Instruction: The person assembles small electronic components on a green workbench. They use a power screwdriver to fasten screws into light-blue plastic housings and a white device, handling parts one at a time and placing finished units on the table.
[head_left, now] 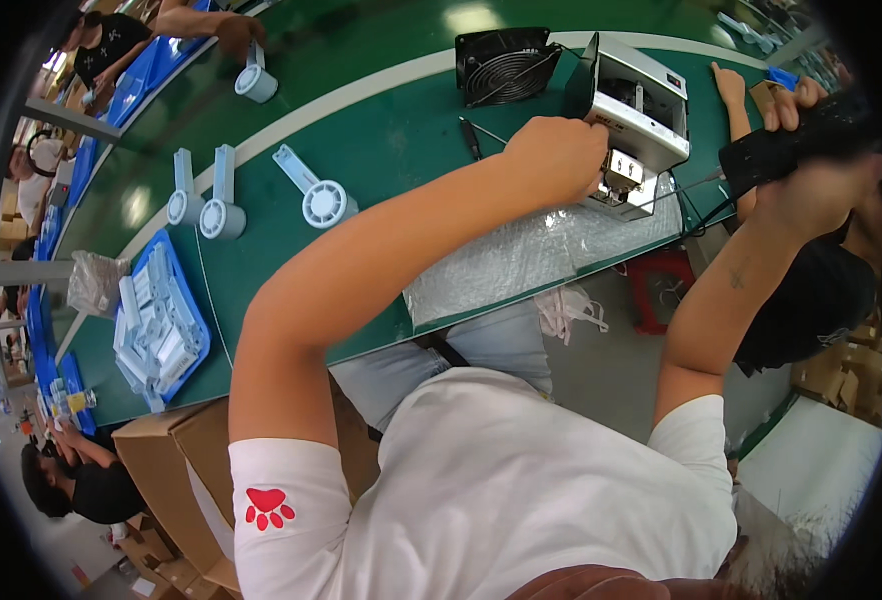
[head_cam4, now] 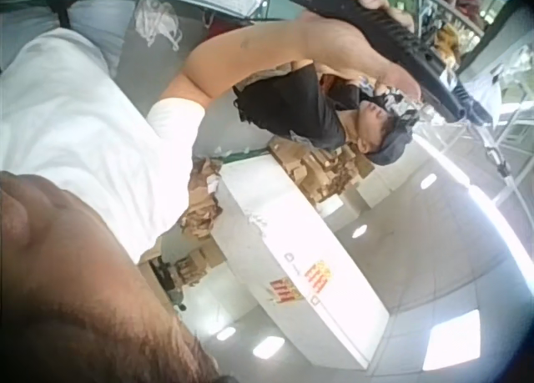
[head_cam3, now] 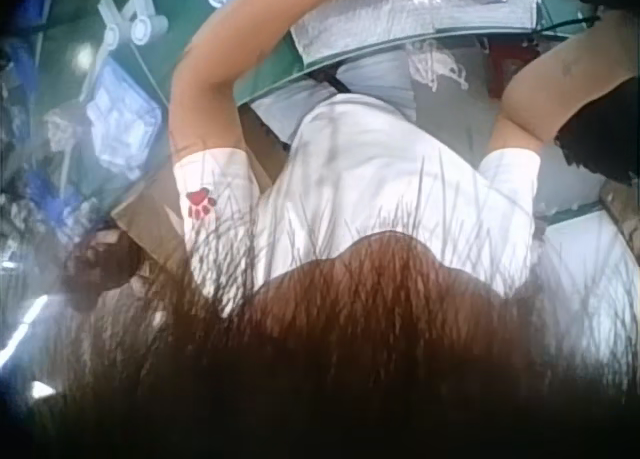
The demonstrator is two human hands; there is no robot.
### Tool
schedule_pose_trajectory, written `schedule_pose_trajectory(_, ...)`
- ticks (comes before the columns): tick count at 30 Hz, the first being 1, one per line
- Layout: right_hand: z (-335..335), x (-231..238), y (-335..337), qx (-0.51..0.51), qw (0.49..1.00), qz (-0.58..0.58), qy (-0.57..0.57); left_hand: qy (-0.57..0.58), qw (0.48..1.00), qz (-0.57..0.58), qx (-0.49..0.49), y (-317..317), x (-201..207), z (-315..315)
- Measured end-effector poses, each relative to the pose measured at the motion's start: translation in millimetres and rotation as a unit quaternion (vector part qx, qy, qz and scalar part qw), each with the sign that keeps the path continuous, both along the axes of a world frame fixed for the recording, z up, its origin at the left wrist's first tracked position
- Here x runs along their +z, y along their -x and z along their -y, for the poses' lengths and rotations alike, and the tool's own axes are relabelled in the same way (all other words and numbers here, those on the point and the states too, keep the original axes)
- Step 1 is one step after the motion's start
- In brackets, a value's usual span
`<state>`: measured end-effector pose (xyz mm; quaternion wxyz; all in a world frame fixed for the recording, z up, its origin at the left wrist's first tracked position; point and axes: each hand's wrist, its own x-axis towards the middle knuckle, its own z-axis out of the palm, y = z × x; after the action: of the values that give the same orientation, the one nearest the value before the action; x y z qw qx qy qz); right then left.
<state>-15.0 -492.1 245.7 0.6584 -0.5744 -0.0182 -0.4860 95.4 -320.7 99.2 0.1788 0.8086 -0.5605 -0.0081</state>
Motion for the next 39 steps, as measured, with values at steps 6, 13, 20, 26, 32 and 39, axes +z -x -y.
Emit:
schedule_pose_trajectory(6, 22.0, -5.3, -8.7, 0.003, 0.999, -0.038, 0.018, -0.047, 0.994, -0.069, 0.072, 13.0, 4.3, 7.6)
schedule_pose_trajectory(13, 35.5, -18.3, -20.5, 0.095, 0.993, 0.064, -0.009, 0.14, 0.983, -0.114, 0.015, -0.2, -12.6, -20.8)
schedule_pose_trajectory(20, -39.7, -13.2, -44.3, -0.076, 0.969, 0.137, 0.189, 0.159, 0.965, 0.143, -0.155, -25.9, -18.3, -14.7)
schedule_pose_trajectory(26, -37.1, -17.8, -37.4, -0.058, 0.981, 0.111, 0.149, 0.015, 0.942, 0.241, -0.233, -38.3, 5.7, -7.8)
schedule_pose_trajectory(32, 54.4, -12.6, -18.1, 0.088, 0.995, -0.002, 0.053, -0.1, 0.942, 0.233, -0.221, -22.6, 35.3, 3.7)
schedule_pose_trajectory(39, 43.5, -15.3, -20.6, 0.05, 0.996, -0.026, 0.065, -0.006, 0.969, 0.171, -0.177, -17.1, 27.8, 16.3)
